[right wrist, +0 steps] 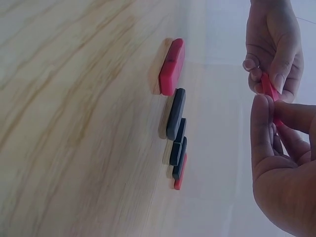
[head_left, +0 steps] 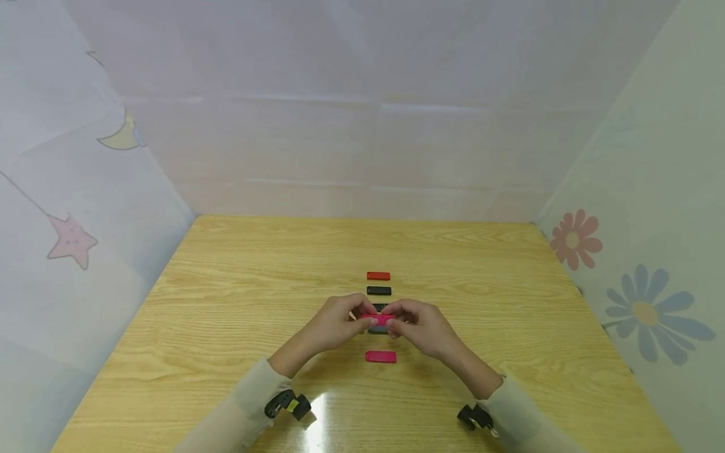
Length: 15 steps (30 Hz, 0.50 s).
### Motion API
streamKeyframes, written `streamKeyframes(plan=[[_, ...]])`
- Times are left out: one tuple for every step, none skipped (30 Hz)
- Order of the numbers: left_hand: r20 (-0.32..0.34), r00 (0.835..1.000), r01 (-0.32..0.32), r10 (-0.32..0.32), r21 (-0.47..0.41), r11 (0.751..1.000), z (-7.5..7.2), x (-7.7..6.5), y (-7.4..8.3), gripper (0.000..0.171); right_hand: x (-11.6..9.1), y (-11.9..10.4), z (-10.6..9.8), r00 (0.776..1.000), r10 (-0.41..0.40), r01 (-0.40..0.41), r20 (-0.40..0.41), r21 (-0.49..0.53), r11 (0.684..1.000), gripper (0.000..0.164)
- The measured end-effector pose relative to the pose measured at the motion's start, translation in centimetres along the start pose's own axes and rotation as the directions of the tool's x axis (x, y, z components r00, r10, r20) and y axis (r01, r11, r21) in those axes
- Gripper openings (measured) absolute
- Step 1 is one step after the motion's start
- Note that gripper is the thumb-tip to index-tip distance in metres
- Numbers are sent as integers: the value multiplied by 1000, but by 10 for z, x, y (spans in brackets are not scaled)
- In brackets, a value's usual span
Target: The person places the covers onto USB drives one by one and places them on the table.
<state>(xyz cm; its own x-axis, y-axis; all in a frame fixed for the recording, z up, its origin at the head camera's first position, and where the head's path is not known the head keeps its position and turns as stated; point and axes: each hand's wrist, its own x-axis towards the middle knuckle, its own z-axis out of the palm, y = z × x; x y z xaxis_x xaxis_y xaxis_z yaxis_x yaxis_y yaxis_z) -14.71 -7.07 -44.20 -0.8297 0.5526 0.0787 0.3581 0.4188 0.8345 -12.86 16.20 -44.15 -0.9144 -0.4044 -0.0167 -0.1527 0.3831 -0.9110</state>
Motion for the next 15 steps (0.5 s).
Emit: streamKeyframes(plan=[[0,1000,0,0,0,1000,0,0,0,8,0,0,0,1000,-4,4,2,2,1000,20],[0,1000,-2,2,4,1000,0,0,0,8,0,1,0,1000,-5,5,4,4,1000,21],[1,1000,-5,5,9,1000,0,0,0,9,0,2,-1,1000,-6,6,6,5,1000,21],[2,1000,-7,7,15,1000,0,1,0,10,0,3,-1,1000,-7,7,9,7,1000,22],[4,1000,-11,11,23,1000,0,1,-1,10,0,3,-1,1000,-5,5,11,6,1000,22],[6,1000,-13,13,32,999,0,1,-1,11,0,3,-2,1000,0,0,10,5,1000,22],[9,1000,-16,16,41,999,0,1,-2,12,0,3,-2,1000,3,-3,9,4,1000,22],[12,1000,-20,19,51,999,0,1,-2,14,1,4,-3,1000,6,-6,8,3,1000,22],[14,1000,-22,21,60,998,0,1,-2,16,1,4,-3,1000,6,-6,9,2,1000,22],[15,1000,-22,21,69,997,0,1,-2,19,1,4,-3,1000,10,-10,7,4,1000,22],[16,1000,-21,20,77,997,0,1,-2,21,1,4,-4,1000,14,-14,6,3,1000,22],[14,1000,-19,18,83,996,-1,1,-2,23,1,3,-4,1000,17,-17,5,8,1000,22],[10,1000,-17,17,90,996,-1,1,-2,23,2,3,-4,1000,18,-18,5,10,1000,22],[6,1000,-14,13,92,996,-1,1,-2,24,2,3,-5,1000,19,-19,6,12,1000,22],[1,1000,-12,12,95,995,-1,1,-2,24,2,3,-5,1000,19,-19,7,15,1000,22]])
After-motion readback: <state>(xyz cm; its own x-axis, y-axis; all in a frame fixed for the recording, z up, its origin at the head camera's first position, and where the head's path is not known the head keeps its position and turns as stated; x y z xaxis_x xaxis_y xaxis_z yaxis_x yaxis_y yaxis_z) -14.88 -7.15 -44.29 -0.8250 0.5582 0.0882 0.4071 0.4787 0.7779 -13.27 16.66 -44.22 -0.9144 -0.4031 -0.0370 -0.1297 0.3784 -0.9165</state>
